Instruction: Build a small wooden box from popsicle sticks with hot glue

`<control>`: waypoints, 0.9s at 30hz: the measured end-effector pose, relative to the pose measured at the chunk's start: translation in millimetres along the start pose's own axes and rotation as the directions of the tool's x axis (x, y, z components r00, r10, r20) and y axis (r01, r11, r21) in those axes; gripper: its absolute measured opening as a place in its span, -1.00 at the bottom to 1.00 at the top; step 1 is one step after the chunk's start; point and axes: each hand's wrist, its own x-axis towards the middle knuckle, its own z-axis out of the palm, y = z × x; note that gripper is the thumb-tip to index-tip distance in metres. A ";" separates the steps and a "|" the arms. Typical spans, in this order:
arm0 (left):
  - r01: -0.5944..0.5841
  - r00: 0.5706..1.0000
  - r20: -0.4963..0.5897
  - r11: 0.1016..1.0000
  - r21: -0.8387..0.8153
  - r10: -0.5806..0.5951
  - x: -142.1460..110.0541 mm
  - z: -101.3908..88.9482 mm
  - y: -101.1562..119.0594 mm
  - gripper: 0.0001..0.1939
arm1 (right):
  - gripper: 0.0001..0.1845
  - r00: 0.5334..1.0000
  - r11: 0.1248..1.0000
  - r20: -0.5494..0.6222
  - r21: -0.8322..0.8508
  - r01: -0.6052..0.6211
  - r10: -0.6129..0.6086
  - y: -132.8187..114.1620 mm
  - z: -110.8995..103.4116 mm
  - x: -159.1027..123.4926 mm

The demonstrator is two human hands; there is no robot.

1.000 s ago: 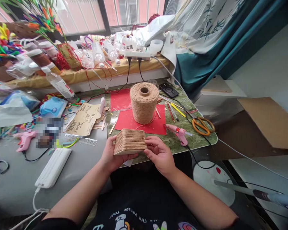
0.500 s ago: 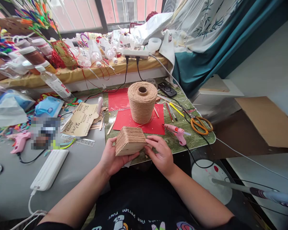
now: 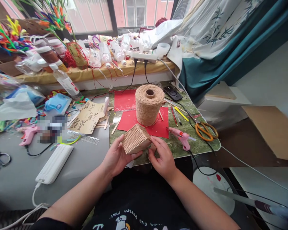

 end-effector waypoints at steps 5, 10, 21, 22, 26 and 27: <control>-0.012 1.000 0.015 1.000 0.017 0.012 -1.2 -2.2 -0.4 -0.44 | -0.50 0.998 0.995 -0.025 0.087 -0.052 0.054 1.1 -5.2 3.2; 0.061 0.998 0.022 0.998 0.009 -0.061 0.0 -8.3 -0.9 -0.41 | -0.77 0.992 0.978 -0.074 0.188 -0.084 0.100 -3.8 -14.5 10.8; 0.112 0.994 -0.013 0.994 -0.014 -0.112 5.0 -13.1 0.2 -0.38 | -0.97 0.966 0.898 -0.005 0.369 -0.238 0.259 -10.4 -10.2 12.2; 0.108 0.994 -0.006 0.994 -0.018 -0.108 6.2 -14.0 -0.3 -0.37 | -0.94 0.964 0.897 -0.012 0.369 -0.243 0.266 -9.4 -8.1 11.4; 0.117 0.992 0.052 0.992 -0.041 -0.115 10.3 -14.8 -4.3 -0.33 | -0.46 0.947 0.806 0.032 0.516 -0.290 0.320 -8.8 4.3 7.6; 0.112 0.992 0.060 0.993 -0.033 -0.110 11.2 -14.5 -5.6 -0.34 | -0.34 0.944 0.768 0.072 0.563 -0.304 0.321 -8.8 7.4 6.8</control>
